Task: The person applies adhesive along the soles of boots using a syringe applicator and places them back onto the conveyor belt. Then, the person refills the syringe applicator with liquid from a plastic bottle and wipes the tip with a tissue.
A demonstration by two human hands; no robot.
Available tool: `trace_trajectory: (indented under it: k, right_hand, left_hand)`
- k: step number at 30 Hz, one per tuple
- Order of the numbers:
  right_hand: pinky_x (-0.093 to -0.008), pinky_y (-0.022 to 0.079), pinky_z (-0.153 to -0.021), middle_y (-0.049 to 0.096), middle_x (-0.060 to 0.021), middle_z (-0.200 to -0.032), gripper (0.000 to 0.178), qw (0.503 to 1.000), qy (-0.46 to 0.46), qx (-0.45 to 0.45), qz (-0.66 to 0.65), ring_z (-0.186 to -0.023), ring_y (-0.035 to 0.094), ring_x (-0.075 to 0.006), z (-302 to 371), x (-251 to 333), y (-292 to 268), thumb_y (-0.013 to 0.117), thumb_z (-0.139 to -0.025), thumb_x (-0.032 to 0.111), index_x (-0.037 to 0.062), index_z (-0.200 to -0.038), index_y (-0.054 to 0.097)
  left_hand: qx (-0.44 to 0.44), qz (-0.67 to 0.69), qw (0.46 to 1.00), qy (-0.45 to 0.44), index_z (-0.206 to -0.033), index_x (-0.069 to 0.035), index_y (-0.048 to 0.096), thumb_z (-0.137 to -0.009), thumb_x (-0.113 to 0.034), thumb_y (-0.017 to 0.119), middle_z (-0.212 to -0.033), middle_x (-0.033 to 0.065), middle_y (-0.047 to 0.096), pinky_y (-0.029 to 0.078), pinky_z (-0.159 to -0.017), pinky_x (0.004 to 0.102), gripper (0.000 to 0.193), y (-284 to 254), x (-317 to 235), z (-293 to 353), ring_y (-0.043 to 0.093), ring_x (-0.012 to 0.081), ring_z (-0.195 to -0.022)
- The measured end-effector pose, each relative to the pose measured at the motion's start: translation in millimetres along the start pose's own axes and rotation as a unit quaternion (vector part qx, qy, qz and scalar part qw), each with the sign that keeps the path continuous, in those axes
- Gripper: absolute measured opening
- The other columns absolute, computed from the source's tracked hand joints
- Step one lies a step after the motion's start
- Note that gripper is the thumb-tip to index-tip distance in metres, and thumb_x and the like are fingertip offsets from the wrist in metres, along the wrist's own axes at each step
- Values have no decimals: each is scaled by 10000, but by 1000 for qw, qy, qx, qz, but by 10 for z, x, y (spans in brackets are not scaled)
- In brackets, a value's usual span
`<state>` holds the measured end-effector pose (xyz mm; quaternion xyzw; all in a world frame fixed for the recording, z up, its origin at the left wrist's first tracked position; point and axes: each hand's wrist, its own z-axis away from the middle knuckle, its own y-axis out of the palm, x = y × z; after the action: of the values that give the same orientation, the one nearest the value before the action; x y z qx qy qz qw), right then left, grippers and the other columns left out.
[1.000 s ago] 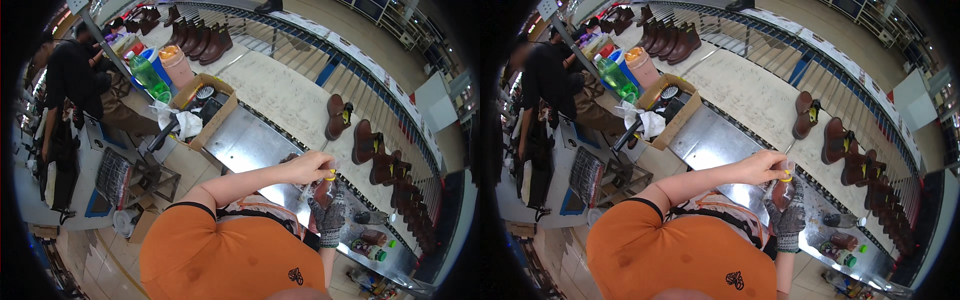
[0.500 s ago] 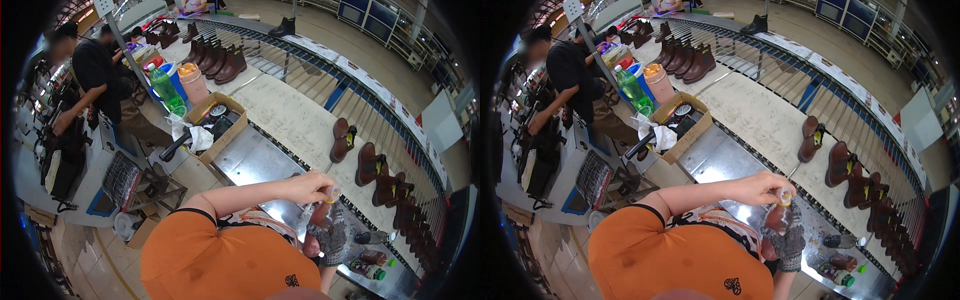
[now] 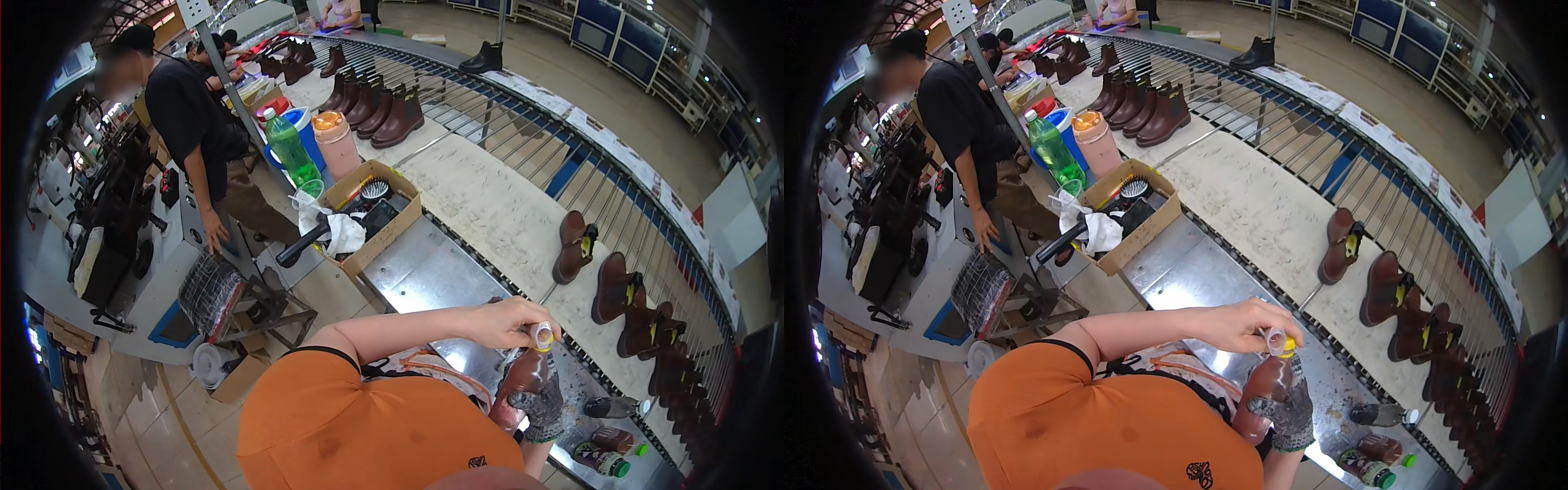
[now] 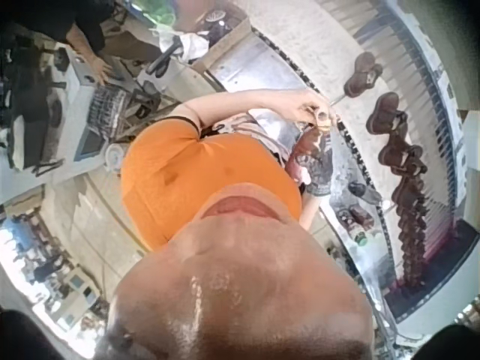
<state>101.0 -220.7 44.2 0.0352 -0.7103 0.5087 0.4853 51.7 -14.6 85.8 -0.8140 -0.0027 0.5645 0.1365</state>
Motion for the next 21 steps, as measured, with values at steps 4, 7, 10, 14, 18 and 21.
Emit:
trace_trajectory:
  k: [4,7,10,14,18,21]
  right_hand:
    - [-411,488,-801,599,-179,-1098,876,1000,-20,-12,-7,-962,605,-334,-7,-79,18,820,-602,400,31,-1295,431]
    - [-411,489,-798,605,-177,-1085,877,999,-28,-17,-16,-957,607,-332,16,-69,68,824,-595,407,30,-1288,440]
    - [-416,491,-802,562,-187,-1200,935,997,3,49,-67,-1017,592,-338,-60,80,12,788,-644,385,46,-1382,324]
    - [-402,491,-804,563,-172,-1202,905,998,1,3,64,-1002,595,-348,-81,148,60,792,-638,286,49,-1375,323]
    - [-388,483,-815,577,-169,-1160,816,990,24,-58,123,-992,594,-323,-67,198,140,768,-632,182,43,-1335,377]
    - [-388,478,-829,578,-169,-1155,803,989,-33,-58,133,-1001,588,-325,-94,347,43,771,-623,167,39,-1321,396]
  left_hand:
    - [-33,-49,997,-39,-1100,-19,567,-789,25,576,-962,121,591,488,-742,315,314,-46,-62,31,606,236,-885]
    - [-47,-68,996,-40,-1099,-19,566,-800,15,574,-947,127,590,488,-738,318,301,-72,-58,55,611,246,-866]
    - [-51,-87,993,-69,-1098,-19,567,-806,-7,585,-933,140,594,487,-733,330,292,-93,-5,80,614,266,-844]
    - [-75,-118,986,-87,-1036,5,573,-825,-71,604,-874,162,617,483,-691,359,226,-69,100,95,621,289,-782]
    - [-57,-134,977,-153,-962,26,564,-852,-140,598,-808,170,628,474,-653,373,201,-81,81,71,621,297,-724]
    - [-53,-150,974,-158,-915,32,555,-875,-201,583,-766,164,631,467,-627,374,238,-112,69,74,618,295,-689]
